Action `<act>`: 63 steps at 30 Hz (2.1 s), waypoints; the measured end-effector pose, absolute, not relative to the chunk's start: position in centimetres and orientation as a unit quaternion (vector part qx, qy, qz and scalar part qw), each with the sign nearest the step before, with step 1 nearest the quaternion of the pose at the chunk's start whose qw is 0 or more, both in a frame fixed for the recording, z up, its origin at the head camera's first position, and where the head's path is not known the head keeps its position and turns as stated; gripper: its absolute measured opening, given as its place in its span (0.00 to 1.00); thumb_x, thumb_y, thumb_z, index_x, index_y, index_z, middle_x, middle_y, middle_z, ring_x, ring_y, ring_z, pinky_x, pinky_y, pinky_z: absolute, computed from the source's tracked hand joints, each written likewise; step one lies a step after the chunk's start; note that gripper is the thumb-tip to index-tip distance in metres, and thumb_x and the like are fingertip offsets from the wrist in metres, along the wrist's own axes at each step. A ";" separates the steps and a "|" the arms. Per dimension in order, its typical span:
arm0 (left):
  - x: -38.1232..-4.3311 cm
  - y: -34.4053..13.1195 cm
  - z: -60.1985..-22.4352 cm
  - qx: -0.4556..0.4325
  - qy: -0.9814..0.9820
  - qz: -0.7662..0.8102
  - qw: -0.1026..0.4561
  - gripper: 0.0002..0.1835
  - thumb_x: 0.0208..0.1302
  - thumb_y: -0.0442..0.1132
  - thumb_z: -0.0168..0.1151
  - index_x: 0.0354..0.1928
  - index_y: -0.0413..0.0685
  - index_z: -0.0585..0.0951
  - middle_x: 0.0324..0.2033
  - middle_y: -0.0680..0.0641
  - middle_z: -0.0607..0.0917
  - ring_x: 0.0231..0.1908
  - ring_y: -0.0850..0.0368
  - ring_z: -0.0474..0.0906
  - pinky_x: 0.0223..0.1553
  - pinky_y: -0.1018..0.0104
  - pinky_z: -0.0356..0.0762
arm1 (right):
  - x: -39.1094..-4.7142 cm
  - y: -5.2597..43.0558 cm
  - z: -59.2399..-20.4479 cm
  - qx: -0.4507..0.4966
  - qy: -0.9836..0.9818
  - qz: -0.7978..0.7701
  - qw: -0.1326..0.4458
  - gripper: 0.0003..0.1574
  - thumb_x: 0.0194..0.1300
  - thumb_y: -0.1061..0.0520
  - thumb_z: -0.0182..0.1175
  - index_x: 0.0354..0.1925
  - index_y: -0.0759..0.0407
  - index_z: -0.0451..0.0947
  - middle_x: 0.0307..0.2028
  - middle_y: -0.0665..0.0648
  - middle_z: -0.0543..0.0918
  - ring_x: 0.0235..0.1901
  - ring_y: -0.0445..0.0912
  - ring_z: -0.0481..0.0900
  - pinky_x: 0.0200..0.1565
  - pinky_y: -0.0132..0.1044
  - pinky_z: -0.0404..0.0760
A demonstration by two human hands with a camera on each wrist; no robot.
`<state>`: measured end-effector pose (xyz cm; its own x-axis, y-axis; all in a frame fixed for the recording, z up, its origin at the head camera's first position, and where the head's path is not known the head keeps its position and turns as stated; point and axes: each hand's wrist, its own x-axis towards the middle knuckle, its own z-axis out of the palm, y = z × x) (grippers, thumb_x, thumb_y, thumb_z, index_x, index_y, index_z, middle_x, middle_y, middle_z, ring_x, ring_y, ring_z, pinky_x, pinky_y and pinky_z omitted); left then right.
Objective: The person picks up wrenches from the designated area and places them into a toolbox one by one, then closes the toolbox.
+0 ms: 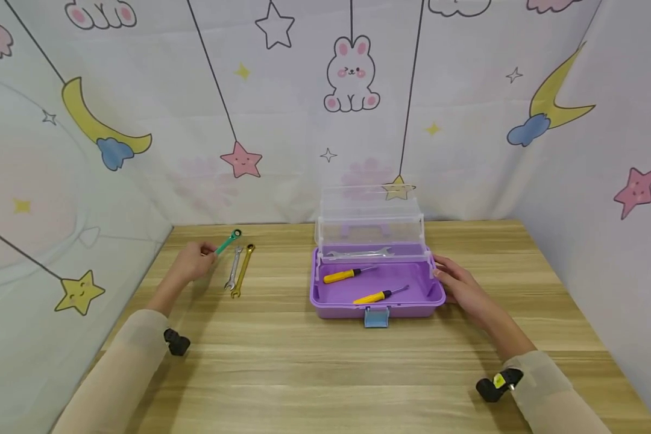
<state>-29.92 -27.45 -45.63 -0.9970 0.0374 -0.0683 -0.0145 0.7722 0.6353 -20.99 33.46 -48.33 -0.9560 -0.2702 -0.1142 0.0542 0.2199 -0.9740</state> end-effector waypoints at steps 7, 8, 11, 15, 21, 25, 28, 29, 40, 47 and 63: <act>-30.0 -26.7 -44.6 0.011 0.935 0.351 0.055 0.16 0.75 0.37 0.49 0.56 0.32 0.75 0.49 0.35 0.78 0.47 0.42 0.76 0.44 0.53 0.77 | -21.0 33.4 -48.3 -0.070 0.769 -0.622 0.129 0.40 0.79 0.44 0.45 0.78 0.58 0.47 0.73 0.72 0.53 0.55 0.35 0.74 0.50 0.36 0.80; -30.0 -26.6 -44.4 0.016 0.933 0.354 0.056 0.17 0.75 0.37 0.49 0.56 0.32 0.75 0.49 0.34 0.78 0.47 0.41 0.76 0.43 0.54 0.77 | -21.0 33.5 -48.3 -0.070 0.769 -0.623 0.128 0.40 0.79 0.44 0.45 0.78 0.58 0.47 0.73 0.72 0.53 0.55 0.35 0.74 0.50 0.36 0.80; -30.0 -26.3 -44.0 0.032 0.920 0.386 0.062 0.17 0.76 0.38 0.50 0.58 0.34 0.74 0.51 0.34 0.78 0.48 0.39 0.76 0.42 0.54 0.78 | -21.0 33.5 -48.3 -0.070 0.768 -0.624 0.127 0.40 0.79 0.44 0.46 0.78 0.58 0.47 0.73 0.72 0.54 0.55 0.35 0.75 0.50 0.36 0.80; -29.9 -25.7 -43.6 0.056 0.904 0.418 0.073 0.17 0.76 0.39 0.51 0.60 0.36 0.73 0.51 0.34 0.78 0.49 0.36 0.76 0.41 0.54 0.79 | -21.1 33.5 -48.3 -0.068 0.768 -0.625 0.127 0.40 0.79 0.44 0.46 0.78 0.58 0.47 0.73 0.72 0.54 0.55 0.35 0.75 0.49 0.37 0.81; -29.9 -24.4 -42.8 0.085 0.910 0.402 0.063 0.16 0.74 0.41 0.57 0.56 0.39 0.75 0.46 0.40 0.80 0.46 0.40 0.78 0.38 0.61 0.78 | -21.0 33.6 -48.3 -0.065 0.768 -0.624 0.126 0.39 0.79 0.44 0.46 0.78 0.57 0.48 0.73 0.73 0.54 0.54 0.34 0.75 0.48 0.38 0.82; -30.0 -23.3 -42.1 0.095 0.911 0.397 0.055 0.14 0.72 0.41 0.59 0.53 0.42 0.76 0.44 0.43 0.80 0.44 0.46 0.78 0.40 0.59 0.77 | -21.0 33.6 -48.4 -0.065 0.767 -0.626 0.125 0.39 0.79 0.44 0.47 0.78 0.57 0.48 0.73 0.73 0.54 0.53 0.33 0.75 0.48 0.37 0.81; -30.0 -22.4 -41.6 0.103 0.913 0.392 0.053 0.14 0.70 0.42 0.62 0.53 0.43 0.76 0.43 0.44 0.81 0.44 0.50 0.77 0.42 0.59 0.76 | -20.9 33.6 -48.5 -0.064 0.765 -0.629 0.125 0.39 0.79 0.44 0.47 0.78 0.57 0.48 0.73 0.73 0.54 0.53 0.33 0.75 0.48 0.38 0.82; -30.0 -22.1 -41.4 0.104 0.913 0.392 0.052 0.15 0.70 0.42 0.63 0.53 0.44 0.76 0.43 0.44 0.81 0.43 0.50 0.77 0.42 0.59 0.76 | -20.9 33.6 -48.5 -0.064 0.764 -0.630 0.125 0.39 0.79 0.44 0.46 0.78 0.57 0.48 0.72 0.73 0.54 0.53 0.33 0.75 0.48 0.38 0.82; -30.3 -19.4 -40.2 0.151 0.904 0.398 0.032 0.11 0.69 0.41 0.63 0.49 0.46 0.78 0.40 0.46 0.81 0.38 0.51 0.77 0.36 0.59 0.77 | -20.9 33.5 -48.1 -0.061 0.769 -0.623 0.127 0.40 0.78 0.43 0.46 0.78 0.56 0.47 0.73 0.72 0.53 0.54 0.32 0.74 0.49 0.37 0.81; -30.6 -17.7 -39.2 0.165 0.904 0.392 0.029 0.09 0.69 0.45 0.64 0.47 0.51 0.79 0.38 0.48 0.80 0.37 0.51 0.75 0.34 0.59 0.75 | -21.0 33.4 -48.2 -0.057 0.770 -0.623 0.126 0.40 0.78 0.43 0.47 0.78 0.57 0.48 0.73 0.72 0.53 0.52 0.32 0.75 0.48 0.37 0.81; -31.3 -12.4 -38.1 0.231 0.884 0.407 0.021 0.09 0.66 0.42 0.66 0.45 0.49 0.81 0.36 0.49 0.80 0.37 0.53 0.75 0.34 0.62 0.75 | -21.0 33.4 -48.1 -0.056 0.767 -0.627 0.128 0.39 0.79 0.43 0.46 0.78 0.56 0.49 0.73 0.73 0.52 0.52 0.32 0.75 0.48 0.37 0.81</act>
